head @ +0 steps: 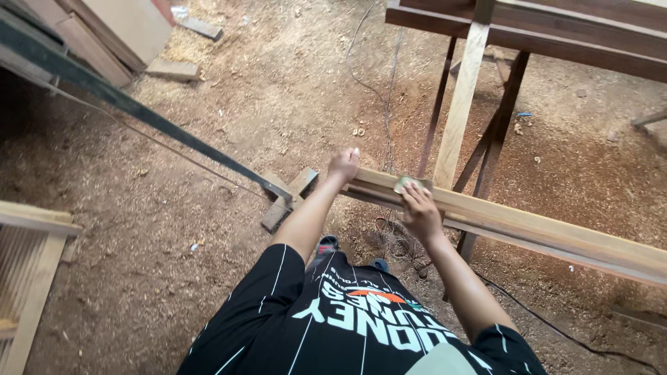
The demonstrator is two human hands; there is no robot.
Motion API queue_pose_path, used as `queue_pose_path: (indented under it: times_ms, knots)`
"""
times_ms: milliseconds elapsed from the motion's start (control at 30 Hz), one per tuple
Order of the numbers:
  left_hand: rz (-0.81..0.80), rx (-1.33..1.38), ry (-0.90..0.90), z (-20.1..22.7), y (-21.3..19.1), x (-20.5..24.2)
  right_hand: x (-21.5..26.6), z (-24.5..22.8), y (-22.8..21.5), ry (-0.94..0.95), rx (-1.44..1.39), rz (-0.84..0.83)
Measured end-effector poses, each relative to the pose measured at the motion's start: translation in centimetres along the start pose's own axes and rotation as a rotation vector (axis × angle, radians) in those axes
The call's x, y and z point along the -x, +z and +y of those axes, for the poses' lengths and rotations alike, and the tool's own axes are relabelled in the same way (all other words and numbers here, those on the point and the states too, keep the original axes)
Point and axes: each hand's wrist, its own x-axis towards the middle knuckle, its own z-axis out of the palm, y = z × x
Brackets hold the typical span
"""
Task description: The person is sanding the edges and joints of a wooden frame by hand using a piece of sandpaper.
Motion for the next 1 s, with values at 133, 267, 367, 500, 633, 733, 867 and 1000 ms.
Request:
queue_pose_path:
  times_ms: [133,267,367,500,633,733,867,1000]
  knots:
    - [0.019,0.043,0.103,0.2,-0.1,0.0,0.6,0.6,-0.3,0.123,0.055,0.08]
    - [-0.241,0.006,0.031,-0.1,-0.4,0.1,-1.6,-3.0,2.9,0.176,0.094,0.1]
    - [-0.335,0.124,0.026,-0.7,-0.2,-0.1,-5.8,-7.2,6.3,0.202,0.012,0.071]
    - [-0.314,0.241,0.136,-2.5,0.4,-1.6,-8.1,-10.4,8.5,0.239,-0.023,0.088]
    - [-0.443,0.326,-0.017,-3.2,1.3,-2.3,-6.6,-8.6,6.9,0.221,0.049,0.015]
    - [-0.236,0.179,0.299,-3.8,2.1,-2.5,-5.3,-6.8,4.5,0.267,0.154,0.091]
    - [-0.197,0.193,0.306,-3.9,1.9,-2.0,-4.7,-7.2,5.1,0.444,0.243,0.171]
    - [-0.35,0.296,0.09,-3.3,0.9,-1.2,-7.4,-9.7,8.8,0.37,-0.008,0.285]
